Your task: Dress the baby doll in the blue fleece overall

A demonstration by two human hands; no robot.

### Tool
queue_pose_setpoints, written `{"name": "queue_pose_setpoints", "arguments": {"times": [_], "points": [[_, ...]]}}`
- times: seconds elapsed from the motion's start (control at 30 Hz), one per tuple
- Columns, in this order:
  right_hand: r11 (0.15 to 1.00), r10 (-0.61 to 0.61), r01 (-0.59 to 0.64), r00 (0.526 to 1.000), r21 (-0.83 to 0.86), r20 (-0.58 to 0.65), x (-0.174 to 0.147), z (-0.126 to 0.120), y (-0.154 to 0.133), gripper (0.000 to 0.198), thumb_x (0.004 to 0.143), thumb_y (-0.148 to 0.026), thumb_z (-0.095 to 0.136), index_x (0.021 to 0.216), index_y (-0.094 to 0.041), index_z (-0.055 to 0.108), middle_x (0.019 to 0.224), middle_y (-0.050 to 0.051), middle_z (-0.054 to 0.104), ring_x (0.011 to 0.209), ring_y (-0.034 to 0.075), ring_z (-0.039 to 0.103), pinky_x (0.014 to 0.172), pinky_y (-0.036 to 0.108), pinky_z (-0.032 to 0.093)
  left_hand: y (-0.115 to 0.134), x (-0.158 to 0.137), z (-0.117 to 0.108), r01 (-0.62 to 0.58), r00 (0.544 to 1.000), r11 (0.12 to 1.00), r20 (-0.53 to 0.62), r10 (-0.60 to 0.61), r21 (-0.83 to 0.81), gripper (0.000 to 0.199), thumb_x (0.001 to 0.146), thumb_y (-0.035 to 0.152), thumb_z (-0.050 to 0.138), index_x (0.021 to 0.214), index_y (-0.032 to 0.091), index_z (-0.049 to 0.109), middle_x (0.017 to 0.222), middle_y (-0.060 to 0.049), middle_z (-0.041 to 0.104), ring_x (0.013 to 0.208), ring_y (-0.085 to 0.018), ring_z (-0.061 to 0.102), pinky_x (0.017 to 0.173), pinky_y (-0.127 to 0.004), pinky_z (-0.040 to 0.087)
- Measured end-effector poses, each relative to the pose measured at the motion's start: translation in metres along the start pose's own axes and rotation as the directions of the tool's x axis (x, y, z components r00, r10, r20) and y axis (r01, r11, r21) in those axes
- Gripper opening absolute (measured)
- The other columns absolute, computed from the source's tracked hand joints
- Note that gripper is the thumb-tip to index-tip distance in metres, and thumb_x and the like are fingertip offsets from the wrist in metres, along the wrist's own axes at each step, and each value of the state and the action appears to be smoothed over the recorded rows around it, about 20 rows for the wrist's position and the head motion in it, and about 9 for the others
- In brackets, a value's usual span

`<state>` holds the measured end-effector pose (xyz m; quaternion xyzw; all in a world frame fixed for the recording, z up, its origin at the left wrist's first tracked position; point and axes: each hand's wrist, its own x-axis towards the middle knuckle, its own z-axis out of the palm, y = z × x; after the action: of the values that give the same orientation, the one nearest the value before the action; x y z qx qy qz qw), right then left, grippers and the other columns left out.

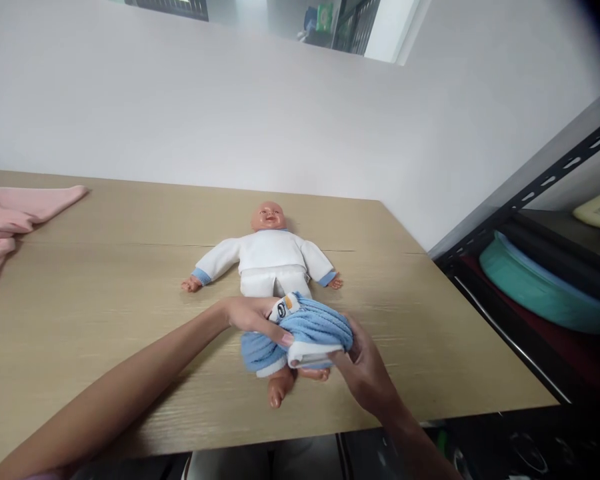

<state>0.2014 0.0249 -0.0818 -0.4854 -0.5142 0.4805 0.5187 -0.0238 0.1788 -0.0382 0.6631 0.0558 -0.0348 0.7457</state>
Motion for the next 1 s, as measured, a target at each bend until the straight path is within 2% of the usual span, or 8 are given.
{"name": "queue_pose_setpoints", "arguments": {"times": [0.1,0.23,0.37,0.57,0.67,0.73,0.83,1.0], "points": [[0.984,-0.105,0.074,0.975,-0.159,-0.195,-0.01,0.011,0.004,0.021,0.096,-0.031,0.066,0.115,-0.021,0.069,0.103,0.006,0.076,0.092,0.023,0.07,0.084,0.032,0.058,0.005,0.006,0.009,-0.037,0.998,0.999,-0.051,0.037,0.017,0.037,0.08,0.046,0.089,0.101,0.018,0.076,0.092,-0.005,0.08,0.099,-0.027,0.074,0.106,-0.039,0.058],[0.969,-0.06,-0.031,0.933,-0.243,-0.355,-0.041,0.034,0.016,0.035,0.091,-0.039,0.071,0.119,-0.019,0.073,0.103,0.009,0.079,0.093,0.027,0.071,0.078,0.031,0.06,0.009,0.014,0.024,-0.005,0.97,0.962,-0.233,0.071,0.274,0.033,0.078,0.029,0.083,0.107,0.019,0.071,0.107,-0.005,0.078,0.102,-0.025,0.072,0.097,-0.036,0.059],[0.957,-0.012,-0.114,0.904,-0.266,-0.428,-0.066,0.047,0.035,0.044,0.091,-0.047,0.071,0.123,-0.017,0.074,0.104,0.011,0.08,0.097,0.031,0.073,0.08,0.035,0.061,0.009,0.015,0.039,0.31,0.867,0.746,-0.497,0.033,0.59,0.036,0.08,0.034,0.074,0.11,0.02,0.06,0.09,-0.002,0.07,0.082,-0.024,0.068,0.07,-0.03,0.05],[0.858,-0.187,-0.112,0.84,-0.501,-0.509,-0.068,0.039,0.051,0.027,0.09,-0.04,0.064,0.105,-0.021,0.074,0.113,0.013,0.074,0.106,0.034,0.07,0.091,0.043,0.057,0.002,0.016,0.057,0.528,0.828,0.483,-0.55,-0.11,0.698,0.055,0.084,0.036,0.07,0.129,0.019,0.044,0.096,-0.01,0.074,0.09,-0.034,0.073,0.074,-0.036,0.049],[0.887,-0.105,-0.167,0.836,-0.431,-0.539,-0.067,0.037,0.063,0.036,0.09,-0.039,0.058,0.118,-0.02,0.072,0.127,0.016,0.073,0.118,0.035,0.068,0.101,0.047,0.055,-0.004,0.02,0.061,0.578,0.809,0.387,-0.564,-0.164,0.718,0.067,0.082,0.039,0.072,0.136,0.016,0.039,0.098,-0.015,0.075,0.094,-0.041,0.074,0.075,-0.04,0.05],[0.921,0.038,-0.25,0.821,-0.299,-0.57,-0.067,0.036,0.076,0.048,0.089,-0.046,0.059,0.126,-0.017,0.07,0.131,0.018,0.074,0.125,0.038,0.067,0.106,0.049,0.054,-0.006,0.019,0.06,0.566,0.817,0.419,-0.552,-0.166,0.711,0.069,0.081,0.04,0.073,0.136,0.018,0.039,0.103,-0.015,0.075,0.096,-0.04,0.074,0.077,-0.04,0.051],[0.954,0.187,-0.283,0.818,-0.099,-0.544,-0.066,0.035,0.093,0.055,0.089,-0.05,0.063,0.132,-0.016,0.068,0.132,0.017,0.076,0.127,0.037,0.068,0.107,0.048,0.056,-0.007,0.016,0.055,0.492,0.843,0.583,-0.522,-0.133,0.647,0.066,0.08,0.037,0.074,0.133,0.019,0.039,0.106,-0.012,0.074,0.097,-0.034,0.073,0.079,-0.037,0.052],[0.998,0.064,-0.063,0.87,0.018,-0.49,-0.052,0.039,0.086,0.042,0.094,-0.036,0.067,0.134,-0.023,0.067,0.132,0.011,0.076,0.124,0.031,0.071,0.096,0.039,0.062,-0.008,0.007,0.045,0.283,0.871,0.831,-0.491,-0.013,0.479,0.067,0.078,0.031,0.077,0.133,0.021,0.04,0.107,-0.003,0.065,0.094,-0.024,0.067,0.08,-0.032,0.051]]}}
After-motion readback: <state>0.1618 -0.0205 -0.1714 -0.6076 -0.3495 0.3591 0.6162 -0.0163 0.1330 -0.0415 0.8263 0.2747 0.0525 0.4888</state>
